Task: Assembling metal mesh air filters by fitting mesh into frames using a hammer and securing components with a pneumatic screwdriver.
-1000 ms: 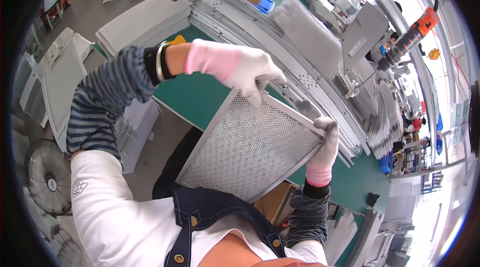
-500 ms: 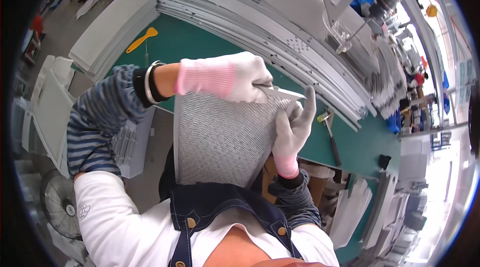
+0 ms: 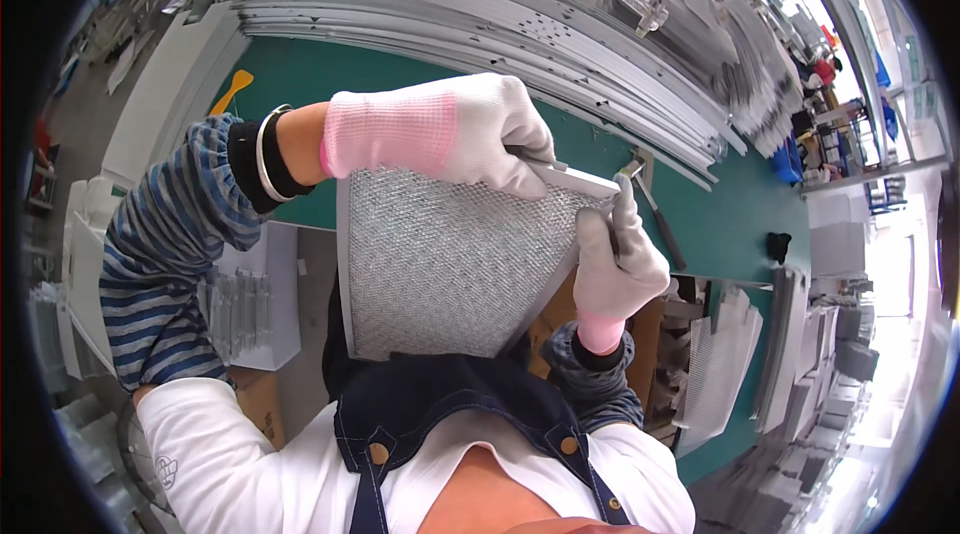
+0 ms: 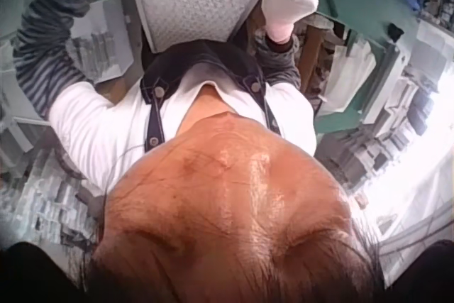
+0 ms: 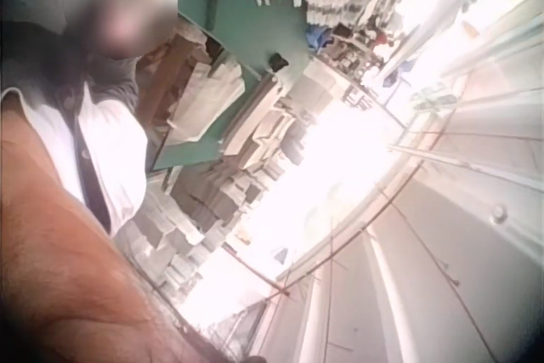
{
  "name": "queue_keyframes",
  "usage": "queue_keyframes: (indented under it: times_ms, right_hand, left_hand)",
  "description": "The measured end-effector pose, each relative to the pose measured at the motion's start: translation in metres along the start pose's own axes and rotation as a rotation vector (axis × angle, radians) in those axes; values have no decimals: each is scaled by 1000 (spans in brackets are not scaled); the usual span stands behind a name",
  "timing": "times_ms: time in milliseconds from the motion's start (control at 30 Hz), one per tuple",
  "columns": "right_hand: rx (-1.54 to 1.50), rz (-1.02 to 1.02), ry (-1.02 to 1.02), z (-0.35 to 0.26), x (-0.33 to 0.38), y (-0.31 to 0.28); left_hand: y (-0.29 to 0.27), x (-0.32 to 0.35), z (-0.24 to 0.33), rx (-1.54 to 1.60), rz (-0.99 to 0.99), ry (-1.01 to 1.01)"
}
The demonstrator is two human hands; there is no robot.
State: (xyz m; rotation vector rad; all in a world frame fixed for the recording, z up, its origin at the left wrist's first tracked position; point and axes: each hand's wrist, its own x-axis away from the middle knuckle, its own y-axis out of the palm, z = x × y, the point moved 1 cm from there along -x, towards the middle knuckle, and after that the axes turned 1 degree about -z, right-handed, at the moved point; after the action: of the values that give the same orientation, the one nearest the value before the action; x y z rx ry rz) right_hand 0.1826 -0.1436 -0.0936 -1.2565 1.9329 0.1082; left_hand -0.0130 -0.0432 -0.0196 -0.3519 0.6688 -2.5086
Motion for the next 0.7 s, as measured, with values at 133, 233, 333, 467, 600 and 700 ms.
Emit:
queue_keyframes:
  times_ms: [133, 233, 333, 467, 600, 700]
  right_hand:
    - [41, -22, -10, -2, 0, 1]
    - [-144, 88, 149, 2, 1, 18]
    - [-548, 0, 348, 0, -3, 35]
    - [-541, -128, 213, 11, -7, 64]
    - [-1067, -196, 329, 65, -3, 70]
    - [-1447, -150, 500, 117, 14, 62]
  left_hand:
    - [0, 3, -5, 2, 18, 20]
    - [1, 4, -6, -62, -31, -46]
    - [7, 10, -22, -155, -17, -67]
    - [10, 19, -39, -312, 118, 105]
    - [-13, 30, -53, -961, 978, 456]
    - [-7, 101, -75, -527, 1037, 207]
